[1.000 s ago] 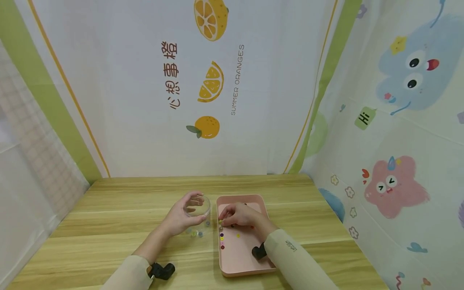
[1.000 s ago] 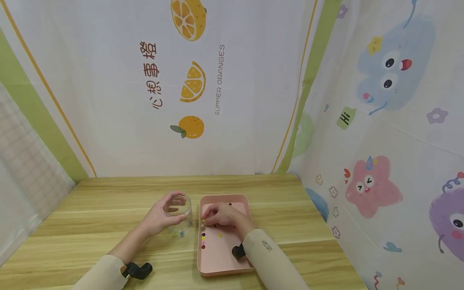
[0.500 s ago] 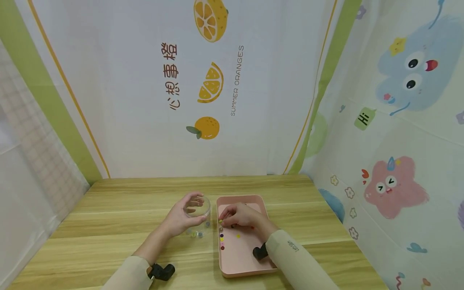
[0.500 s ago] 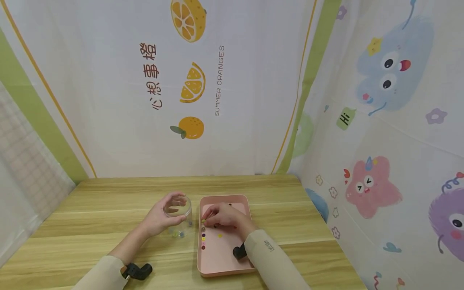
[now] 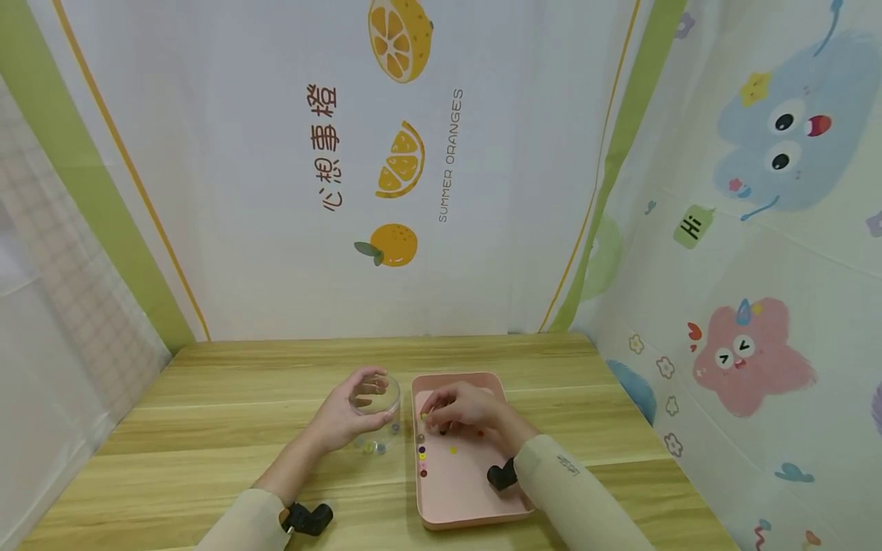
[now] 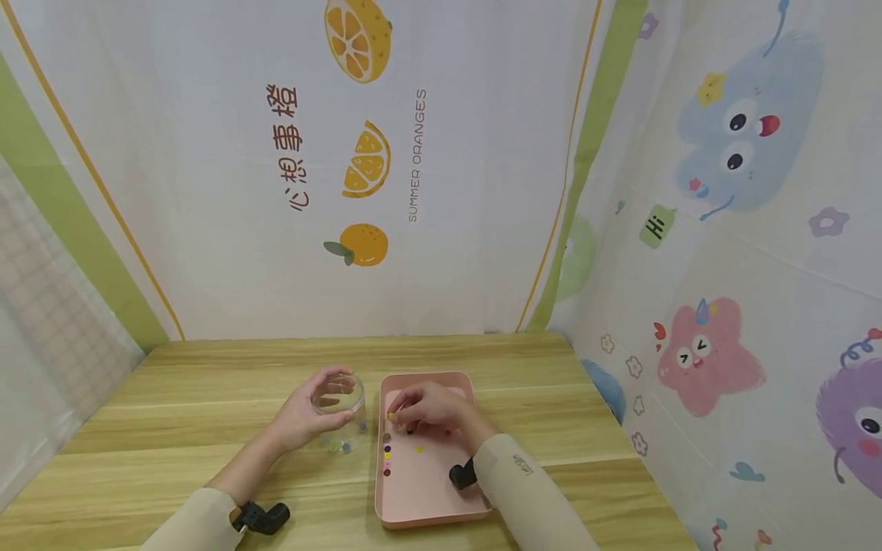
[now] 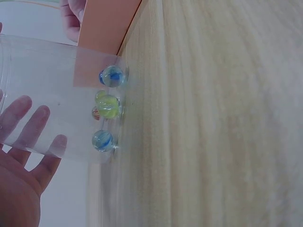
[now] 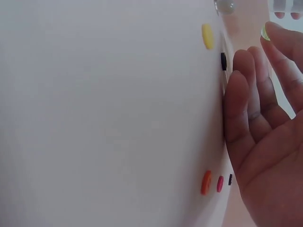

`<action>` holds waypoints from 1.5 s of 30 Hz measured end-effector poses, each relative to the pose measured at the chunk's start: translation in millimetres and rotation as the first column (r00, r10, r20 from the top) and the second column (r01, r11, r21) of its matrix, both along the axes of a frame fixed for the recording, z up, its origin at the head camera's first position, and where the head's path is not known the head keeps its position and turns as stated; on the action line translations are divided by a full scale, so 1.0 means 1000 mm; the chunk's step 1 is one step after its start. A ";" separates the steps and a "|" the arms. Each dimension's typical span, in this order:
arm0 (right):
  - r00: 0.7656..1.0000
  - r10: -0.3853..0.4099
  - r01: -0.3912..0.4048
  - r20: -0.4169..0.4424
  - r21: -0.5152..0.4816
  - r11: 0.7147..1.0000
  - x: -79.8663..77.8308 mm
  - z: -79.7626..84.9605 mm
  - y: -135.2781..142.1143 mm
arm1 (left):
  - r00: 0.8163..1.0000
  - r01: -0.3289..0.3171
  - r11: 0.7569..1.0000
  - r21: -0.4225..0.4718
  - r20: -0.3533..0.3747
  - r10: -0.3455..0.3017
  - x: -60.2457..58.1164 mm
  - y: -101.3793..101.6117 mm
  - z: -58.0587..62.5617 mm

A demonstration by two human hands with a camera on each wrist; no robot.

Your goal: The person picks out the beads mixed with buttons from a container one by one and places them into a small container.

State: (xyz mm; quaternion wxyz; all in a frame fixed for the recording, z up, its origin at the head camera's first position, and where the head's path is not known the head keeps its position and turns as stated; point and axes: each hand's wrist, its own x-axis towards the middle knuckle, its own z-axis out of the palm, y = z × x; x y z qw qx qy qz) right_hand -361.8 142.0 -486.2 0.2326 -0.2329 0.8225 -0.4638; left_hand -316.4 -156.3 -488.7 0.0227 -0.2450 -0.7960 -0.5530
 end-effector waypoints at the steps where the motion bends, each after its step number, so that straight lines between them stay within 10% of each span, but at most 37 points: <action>1: 1.000 -0.004 0.004 0.001 -0.004 1.000 0.000 0.000 0.001 | 1.000 -0.001 1.000 0.000 0.001 0.001 0.000 0.000 0.000; 29: 0.982 -0.187 0.184 0.000 -0.170 0.968 -0.001 0.004 0.015 | 1.000 0.007 1.000 0.008 0.011 -0.007 0.002 0.001 0.000; 45: 0.980 -0.165 0.134 -0.112 -0.247 0.960 -0.008 0.026 0.012 | 1.000 0.004 1.000 -0.001 0.021 -0.004 0.000 -0.001 -0.001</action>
